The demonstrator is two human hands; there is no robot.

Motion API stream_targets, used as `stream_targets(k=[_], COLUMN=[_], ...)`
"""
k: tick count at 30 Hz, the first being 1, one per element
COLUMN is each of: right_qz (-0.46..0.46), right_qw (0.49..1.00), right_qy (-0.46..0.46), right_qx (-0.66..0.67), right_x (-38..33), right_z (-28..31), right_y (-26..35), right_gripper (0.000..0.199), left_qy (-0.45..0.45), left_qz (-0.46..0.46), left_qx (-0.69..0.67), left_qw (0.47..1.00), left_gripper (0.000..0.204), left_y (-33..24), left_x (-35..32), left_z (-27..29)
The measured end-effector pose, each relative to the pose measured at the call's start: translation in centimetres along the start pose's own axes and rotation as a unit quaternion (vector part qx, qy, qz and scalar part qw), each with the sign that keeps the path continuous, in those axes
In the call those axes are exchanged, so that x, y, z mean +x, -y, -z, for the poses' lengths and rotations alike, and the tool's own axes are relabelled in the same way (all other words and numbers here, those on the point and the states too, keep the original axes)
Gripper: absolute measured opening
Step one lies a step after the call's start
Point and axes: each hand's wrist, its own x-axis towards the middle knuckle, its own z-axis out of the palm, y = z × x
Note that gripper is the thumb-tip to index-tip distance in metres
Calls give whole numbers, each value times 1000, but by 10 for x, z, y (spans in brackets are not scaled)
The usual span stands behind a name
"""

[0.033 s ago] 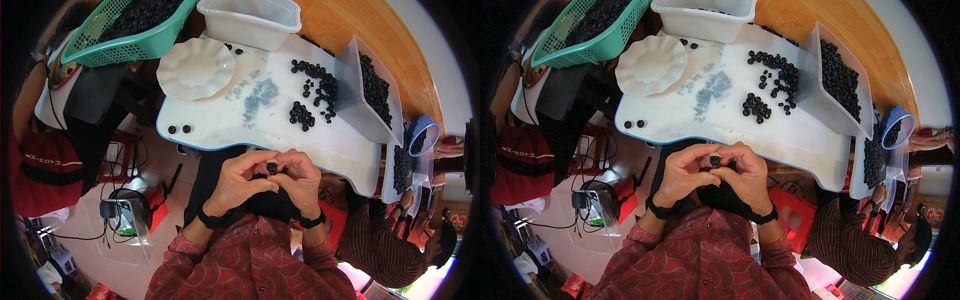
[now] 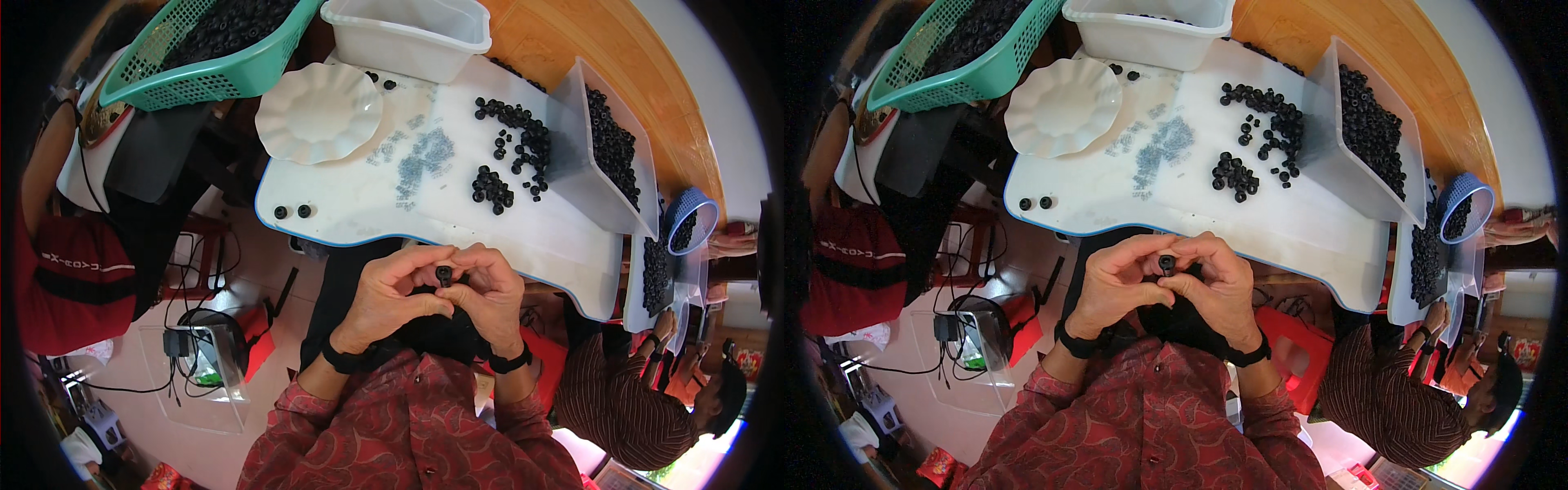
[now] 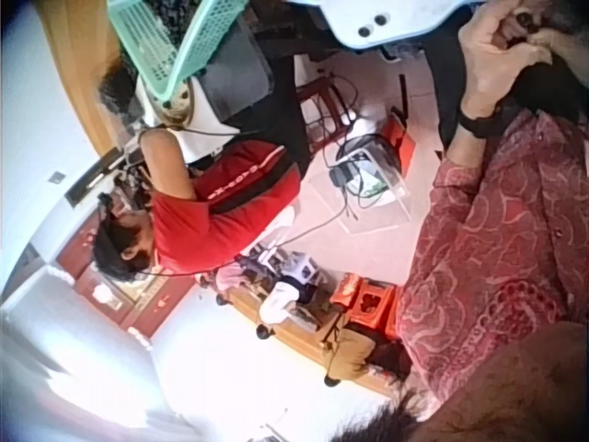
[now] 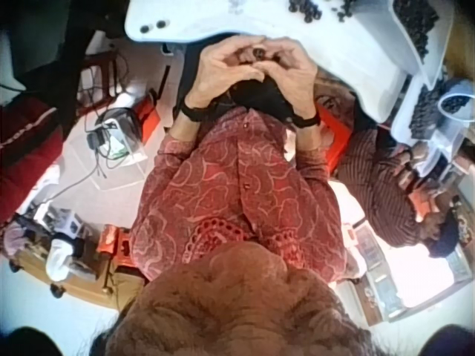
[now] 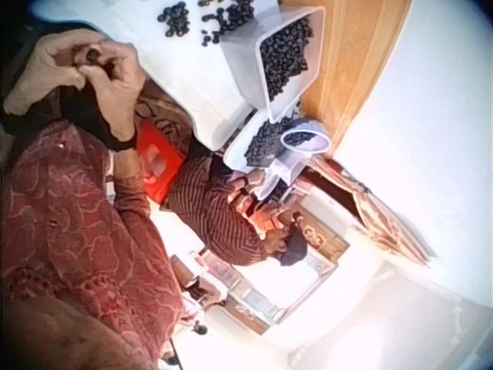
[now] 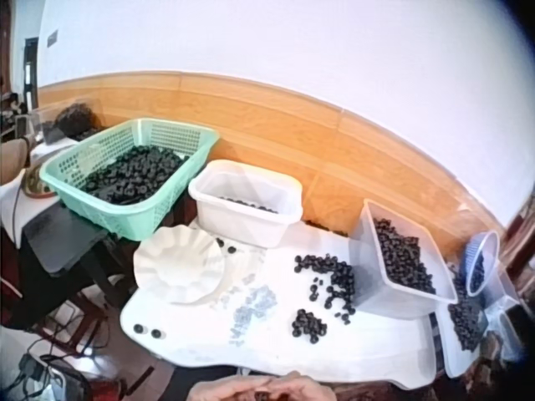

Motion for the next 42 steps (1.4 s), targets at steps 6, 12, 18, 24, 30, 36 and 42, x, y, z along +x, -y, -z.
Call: stream_targets(k=[6,12,18,24,30,36,42], right_qz=[33,36,60,57,57,75,39], right_qw=[997,993,983,981,977,978,978], right_qy=[-49,-37,-16,-6,4,-79,-78], right_qx=[-51,-105,-175,-183,-206,-177,-187], right_x=[1,-1,3,3,3,3,-2], right_z=[4,2,1,2,-2,-3,-6], right_y=[0,-1,1,2,5,2,9], right_gripper=[37,40,41,40,48,42,24], left_qy=[-76,-57,-86,-117,-88,-101,-120], left_qz=[61,58,126,175,139,114,103], left_qx=[-50,-50,-52,-108,-79,-77,-97], left_qw=[994,995,987,972,983,985,983], left_gripper=[43,36,35,30,33,28,22], left_y=[-8,1,-1,-3,3,5,8], left_x=[1,-1,0,2,1,0,-1], left_z=[-6,1,3,2,4,-3,-2])
